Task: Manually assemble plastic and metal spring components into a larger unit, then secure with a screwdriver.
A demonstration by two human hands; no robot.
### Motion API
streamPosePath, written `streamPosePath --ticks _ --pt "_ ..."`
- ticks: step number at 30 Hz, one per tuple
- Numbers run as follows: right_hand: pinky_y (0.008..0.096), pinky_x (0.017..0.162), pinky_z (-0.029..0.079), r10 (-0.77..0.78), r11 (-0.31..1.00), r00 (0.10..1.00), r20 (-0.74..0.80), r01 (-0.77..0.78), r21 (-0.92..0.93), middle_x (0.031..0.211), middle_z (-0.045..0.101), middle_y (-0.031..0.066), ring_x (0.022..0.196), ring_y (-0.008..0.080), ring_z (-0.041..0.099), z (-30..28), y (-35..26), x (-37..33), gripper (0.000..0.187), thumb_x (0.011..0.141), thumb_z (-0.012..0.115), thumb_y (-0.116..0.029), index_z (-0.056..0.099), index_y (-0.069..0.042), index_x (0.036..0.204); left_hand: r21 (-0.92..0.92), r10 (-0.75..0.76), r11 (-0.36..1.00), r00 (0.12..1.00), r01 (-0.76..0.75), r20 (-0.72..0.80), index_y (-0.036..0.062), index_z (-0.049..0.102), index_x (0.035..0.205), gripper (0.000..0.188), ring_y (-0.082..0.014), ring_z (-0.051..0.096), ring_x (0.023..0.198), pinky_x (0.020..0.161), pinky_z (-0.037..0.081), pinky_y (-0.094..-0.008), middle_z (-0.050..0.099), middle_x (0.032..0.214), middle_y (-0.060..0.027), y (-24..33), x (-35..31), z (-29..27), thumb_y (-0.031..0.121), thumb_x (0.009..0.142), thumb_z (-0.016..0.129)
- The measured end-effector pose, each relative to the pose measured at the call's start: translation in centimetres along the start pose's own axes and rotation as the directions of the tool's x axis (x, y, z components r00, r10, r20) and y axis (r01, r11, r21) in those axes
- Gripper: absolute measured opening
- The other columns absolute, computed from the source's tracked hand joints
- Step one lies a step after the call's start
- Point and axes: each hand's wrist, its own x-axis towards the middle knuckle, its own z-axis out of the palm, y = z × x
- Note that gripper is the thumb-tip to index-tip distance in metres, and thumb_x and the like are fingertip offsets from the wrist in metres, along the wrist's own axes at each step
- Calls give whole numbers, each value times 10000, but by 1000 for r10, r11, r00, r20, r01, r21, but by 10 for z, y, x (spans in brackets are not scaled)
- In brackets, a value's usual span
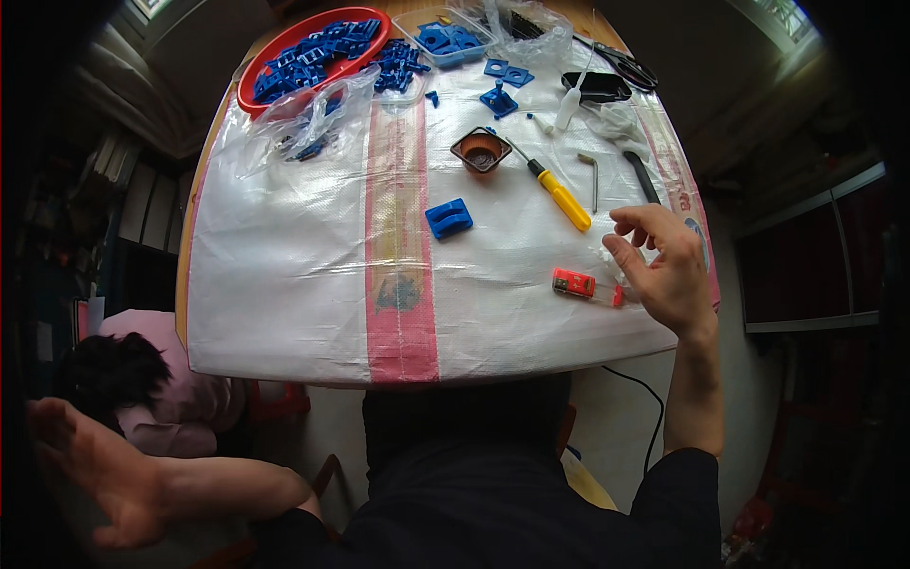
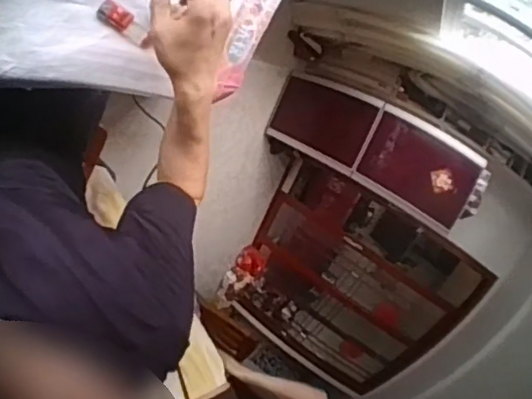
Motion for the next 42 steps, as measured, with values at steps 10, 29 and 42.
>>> streamPosePath --ticks 10,29,42 --pt "364 895 496 -260 944 952 162 286 -166 1006 652 65 993 256 586 37 -7 -15 302 774 797 -126 696 -45 1047 985 -889 173 435 20 147 1 363 1502 799 -340 601 1197 1023 491 -437 567 1334 -249 -249 -95 -33 212 846 767" --pt "439 689 524 -146 949 906 398 241 -202 839 674 141 809 349 686 109 -69 70 293 887 708 -227 579 -40 1072 954 -931 252 310 160 194 7 394 1471 693 -261 606 936 820 532 -369 579 1161 -208 -310 -100 -42 98 834 648" --pt "401 759 529 -63 997 968 241 72 -30 990 647 126 834 299 662 78 -42 28 257 862 764 -161 659 -64 1076 986 -921 155 353 -67 168 -48 462 1395 794 -366 601 1195 1014 475 -434 587 1295 -258 -344 -106 -21 402 823 778"
